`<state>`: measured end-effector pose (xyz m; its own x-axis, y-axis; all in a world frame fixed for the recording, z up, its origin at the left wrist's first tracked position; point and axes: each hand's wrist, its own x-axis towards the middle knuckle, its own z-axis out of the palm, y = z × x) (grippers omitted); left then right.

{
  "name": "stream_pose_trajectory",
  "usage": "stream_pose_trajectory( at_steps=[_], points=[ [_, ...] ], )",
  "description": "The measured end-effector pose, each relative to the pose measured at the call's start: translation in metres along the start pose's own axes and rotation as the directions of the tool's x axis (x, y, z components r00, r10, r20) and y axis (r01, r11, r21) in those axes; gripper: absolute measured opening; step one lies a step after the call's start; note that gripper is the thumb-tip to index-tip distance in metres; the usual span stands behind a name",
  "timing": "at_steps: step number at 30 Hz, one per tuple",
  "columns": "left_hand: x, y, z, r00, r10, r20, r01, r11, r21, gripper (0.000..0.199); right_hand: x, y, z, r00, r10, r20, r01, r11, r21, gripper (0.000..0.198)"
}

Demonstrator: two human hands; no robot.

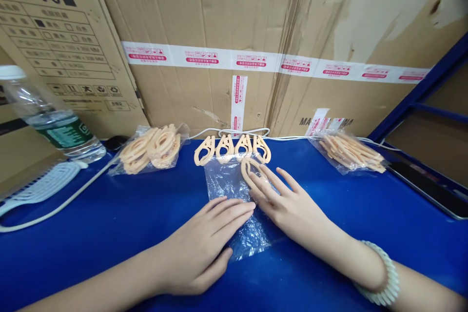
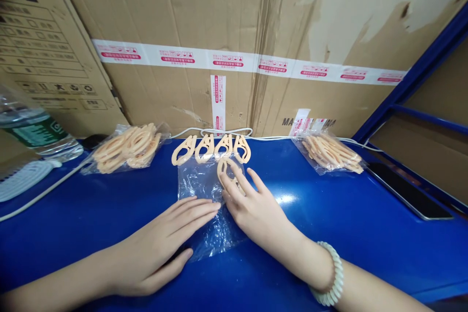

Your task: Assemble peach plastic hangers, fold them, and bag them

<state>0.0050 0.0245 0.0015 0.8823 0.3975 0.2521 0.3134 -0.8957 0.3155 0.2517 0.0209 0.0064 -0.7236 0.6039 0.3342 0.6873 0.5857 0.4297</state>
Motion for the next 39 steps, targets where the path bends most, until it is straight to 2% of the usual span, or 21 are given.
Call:
stream_pose_trajectory(
  at_steps=[4,8,11,13,16,18,19,22,24,27,31,35,39],
  points=[
    [0.001,0.0,-0.003,0.999,0.01,0.042,-0.011,1.0,0.017,0.073,0.003,0.002,0.002,0.999,-0.022,-0.026,0.022,1.0,-0.007,0.03],
    [0.001,0.0,-0.003,0.999,0.019,0.028,-0.02,1.0,0.009,0.073,0.004,0.005,0.006,0.993,-0.052,-0.104,0.053,0.999,0.009,0.023],
    [0.001,0.001,-0.004,1.0,0.014,0.025,-0.014,1.0,-0.001,0.074,0.004,0.007,0.005,0.992,-0.045,-0.119,0.054,0.996,0.073,0.019],
    [0.001,0.001,-0.004,0.999,0.01,0.033,-0.01,1.0,-0.002,0.074,0.004,0.01,0.0,0.986,-0.035,-0.164,0.072,0.97,0.231,0.016],
    [0.001,0.001,-0.004,0.999,0.017,0.03,-0.017,1.0,-0.008,0.073,0.002,0.021,-0.007,0.949,0.117,-0.291,0.077,0.813,0.577,0.017],
    [0.0,0.001,-0.002,1.0,0.026,-0.005,-0.026,1.0,-0.016,0.071,0.002,0.034,-0.006,0.919,0.251,-0.305,0.025,0.734,0.679,0.015],
    [0.0,0.001,-0.001,0.999,0.029,-0.023,-0.029,0.999,-0.019,0.071,0.003,0.043,-0.002,0.914,0.278,-0.294,-0.011,0.743,0.669,0.014],
    [-0.002,0.0,0.001,0.998,0.037,-0.049,-0.038,0.999,-0.021,0.071,0.014,0.076,0.019,0.962,0.236,-0.139,-0.136,0.853,0.504,0.03],
    [-0.003,0.0,0.0,0.998,0.039,-0.048,-0.04,0.999,-0.013,0.071,0.028,0.097,0.034,0.983,0.171,0.061,-0.182,0.93,0.319,0.042],
    [-0.004,0.0,-0.003,0.999,0.043,-0.03,-0.043,0.999,0.011,0.07,0.051,0.118,0.05,0.968,0.124,0.217,-0.174,0.958,0.226,0.056],
    [-0.006,0.0,-0.005,0.999,0.042,-0.009,-0.042,0.998,0.037,0.069,0.067,0.128,0.055,0.935,0.14,0.327,-0.203,0.965,0.167,0.055],
    [-0.007,-0.002,-0.003,0.999,0.045,-0.032,-0.043,0.998,0.046,0.065,0.05,0.132,0.045,0.893,0.198,0.404,-0.261,0.96,0.106,0.04],
    [-0.008,-0.004,0.003,0.997,0.026,-0.076,-0.023,0.999,0.04,0.065,0.003,0.135,0.027,0.828,0.224,0.514,-0.319,0.942,0.104,0.033]
  ],
)
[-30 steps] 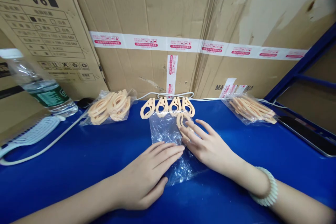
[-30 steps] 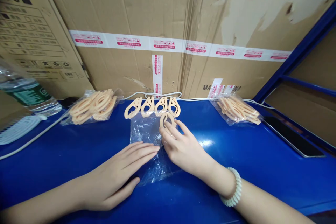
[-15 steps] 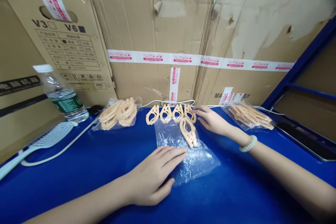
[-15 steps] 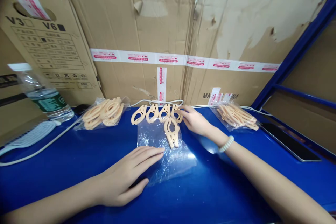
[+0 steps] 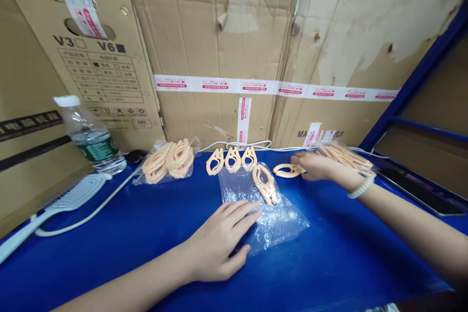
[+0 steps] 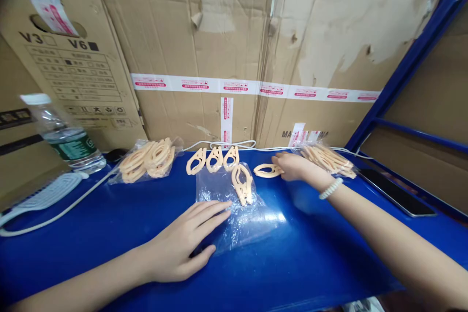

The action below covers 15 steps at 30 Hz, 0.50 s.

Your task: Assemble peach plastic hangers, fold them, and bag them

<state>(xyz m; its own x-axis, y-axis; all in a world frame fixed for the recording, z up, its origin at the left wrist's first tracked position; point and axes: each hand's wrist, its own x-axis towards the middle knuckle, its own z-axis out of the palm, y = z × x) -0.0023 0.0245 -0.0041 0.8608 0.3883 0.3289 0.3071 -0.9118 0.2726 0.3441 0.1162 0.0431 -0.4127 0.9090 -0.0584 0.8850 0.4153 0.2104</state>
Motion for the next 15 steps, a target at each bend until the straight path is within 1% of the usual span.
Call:
stream_pose_trajectory(
  at_steps=[2,4,5,6,7,8,10,11,13,14,15],
  points=[
    [0.0,0.0,0.002,1.0,0.002,-0.016,-0.003,1.0,-0.012,0.066,-0.029,0.006,0.004,1.0,0.006,0.023,-0.007,0.999,0.038,0.032],
    [0.001,0.0,0.002,1.0,0.005,-0.024,-0.005,1.0,-0.02,0.067,-0.056,0.008,0.007,1.0,-0.005,0.002,0.005,0.997,0.08,0.032],
    [0.001,0.0,0.002,1.0,0.003,-0.025,-0.004,1.0,-0.022,0.067,-0.069,0.008,0.007,0.999,-0.029,-0.041,0.033,0.993,0.115,0.031],
    [0.002,0.0,0.002,1.0,-0.001,-0.026,0.001,1.0,-0.024,0.068,-0.08,0.006,0.005,0.99,-0.063,-0.13,0.083,0.983,0.162,0.029],
    [0.002,0.0,0.002,1.0,-0.009,-0.027,0.009,1.0,-0.027,0.068,-0.09,0.004,0.002,0.97,-0.084,-0.228,0.131,0.972,0.197,0.028],
    [0.003,0.0,0.002,0.999,-0.02,-0.032,0.019,0.999,-0.031,0.068,-0.099,0.0,-0.003,0.939,-0.092,-0.331,0.17,0.961,0.216,0.028],
    [0.004,0.0,0.002,0.997,-0.048,-0.063,0.045,0.998,-0.04,0.068,-0.114,-0.012,-0.018,0.863,-0.071,-0.5,0.203,0.955,0.215,0.023],
    [0.004,-0.001,0.003,0.995,-0.06,-0.083,0.057,0.997,-0.042,0.067,-0.121,-0.021,-0.027,0.812,-0.053,-0.581,0.204,0.959,0.197,0.019],
    [0.004,-0.001,0.004,0.99,-0.075,-0.118,0.07,0.997,-0.04,0.066,-0.132,-0.044,-0.044,0.739,-0.026,-0.673,0.199,0.963,0.181,0.013],
    [0.004,-0.001,0.004,0.989,-0.079,-0.128,0.074,0.997,-0.037,0.066,-0.138,-0.057,-0.052,0.697,-0.03,-0.717,0.218,0.961,0.171,0.011],
    [0.004,-0.001,0.005,0.988,-0.082,-0.131,0.079,0.996,-0.034,0.065,-0.142,-0.071,-0.058,0.674,-0.038,-0.737,0.227,0.961,0.159,0.01]
  ],
)
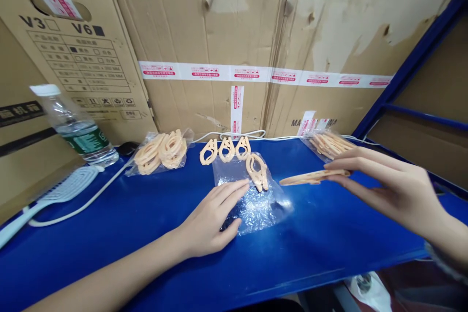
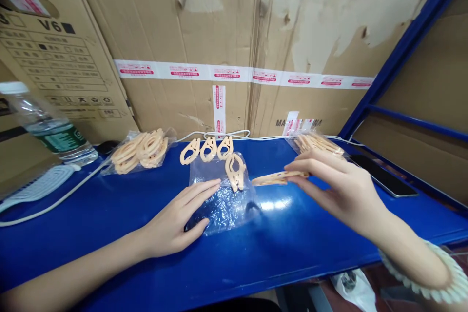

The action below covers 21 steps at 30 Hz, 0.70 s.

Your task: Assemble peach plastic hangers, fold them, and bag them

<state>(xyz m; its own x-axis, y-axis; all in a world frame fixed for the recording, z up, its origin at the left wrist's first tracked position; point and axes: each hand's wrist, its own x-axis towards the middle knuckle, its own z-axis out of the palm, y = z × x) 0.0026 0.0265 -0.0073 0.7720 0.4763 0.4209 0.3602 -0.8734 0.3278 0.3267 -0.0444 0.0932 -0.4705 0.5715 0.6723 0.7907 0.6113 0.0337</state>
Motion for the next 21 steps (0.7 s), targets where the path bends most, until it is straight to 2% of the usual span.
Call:
stream_pose_trajectory(
  at_steps=[2,4,6,8,10,12,16,21],
  points=[
    [0.0,0.0,0.0,1.0,-0.007,0.0,0.007,1.0,0.009,0.066,0.004,-0.03,0.0,0.999,-0.037,0.011,0.037,0.999,-0.01,0.008],
    [0.0,0.001,0.0,1.0,-0.008,0.001,0.008,1.0,0.016,0.067,0.009,-0.055,0.01,0.997,-0.075,0.037,0.074,0.997,0.011,0.013],
    [0.001,0.001,0.001,1.0,-0.001,-0.005,0.002,1.0,0.018,0.068,0.014,-0.071,0.029,0.975,-0.167,0.144,0.162,0.986,0.045,0.024],
    [0.002,0.001,0.001,1.0,0.01,-0.016,-0.01,1.0,0.014,0.069,0.019,-0.078,0.056,0.947,-0.288,0.142,0.289,0.957,0.02,0.035],
    [0.002,0.001,0.001,0.999,0.024,-0.025,-0.023,1.0,0.012,0.07,0.022,-0.079,0.084,0.912,-0.397,0.106,0.404,0.913,-0.054,0.033],
    [0.0,0.0,0.002,0.999,0.041,-0.027,-0.04,0.999,0.012,0.071,0.023,-0.075,0.108,0.893,-0.437,0.107,0.447,0.89,-0.096,0.03],
    [-0.002,-0.002,0.003,0.997,0.07,-0.026,-0.07,0.998,0.003,0.073,0.022,-0.07,0.14,0.882,-0.435,0.182,0.463,0.872,-0.157,0.021],
    [-0.001,-0.002,0.002,0.996,0.082,-0.032,-0.083,0.996,-0.022,0.076,0.023,-0.071,0.159,0.899,-0.362,0.247,0.406,0.899,-0.161,0.014]
  ],
)
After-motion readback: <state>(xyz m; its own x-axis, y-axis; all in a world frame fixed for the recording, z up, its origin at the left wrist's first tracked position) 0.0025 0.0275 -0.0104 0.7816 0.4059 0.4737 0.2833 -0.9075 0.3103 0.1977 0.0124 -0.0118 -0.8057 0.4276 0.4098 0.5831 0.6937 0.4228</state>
